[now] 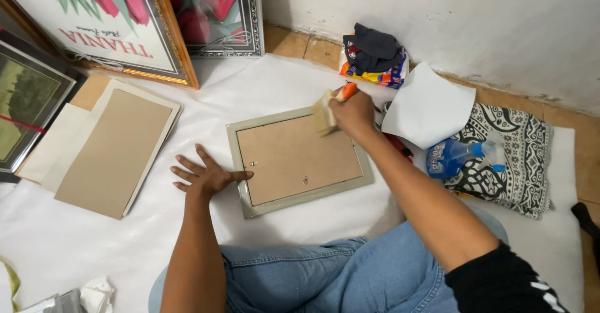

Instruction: Cleaning glass and assembling picture frames with artwork and backing

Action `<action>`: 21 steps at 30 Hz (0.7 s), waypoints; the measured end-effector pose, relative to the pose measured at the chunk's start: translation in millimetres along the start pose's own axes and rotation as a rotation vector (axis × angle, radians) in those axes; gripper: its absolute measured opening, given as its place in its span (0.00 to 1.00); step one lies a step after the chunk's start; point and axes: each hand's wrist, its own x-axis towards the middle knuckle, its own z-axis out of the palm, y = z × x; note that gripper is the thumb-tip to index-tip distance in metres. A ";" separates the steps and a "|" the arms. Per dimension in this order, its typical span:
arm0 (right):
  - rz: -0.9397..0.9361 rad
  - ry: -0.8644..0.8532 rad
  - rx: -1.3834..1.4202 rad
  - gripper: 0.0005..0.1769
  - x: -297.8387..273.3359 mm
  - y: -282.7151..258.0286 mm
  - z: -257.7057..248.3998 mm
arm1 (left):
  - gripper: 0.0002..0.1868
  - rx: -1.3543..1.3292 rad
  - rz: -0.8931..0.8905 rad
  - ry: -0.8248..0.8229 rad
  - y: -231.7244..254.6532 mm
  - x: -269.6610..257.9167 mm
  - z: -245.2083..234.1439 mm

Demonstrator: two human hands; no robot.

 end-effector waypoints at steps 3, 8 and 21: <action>-0.189 0.000 -0.343 0.13 -15.9 -3.8 -42.9 | 0.88 0.005 -0.007 -0.001 2.1 -2.8 -1.5; -0.074 -0.425 0.020 0.20 -117.4 -35.5 -69.1 | 0.87 0.011 -0.005 0.007 -0.8 -0.5 1.0; 0.088 0.047 -0.085 0.13 2.8 59.3 -111.3 | 0.87 0.017 -0.020 0.039 3.1 -0.1 4.2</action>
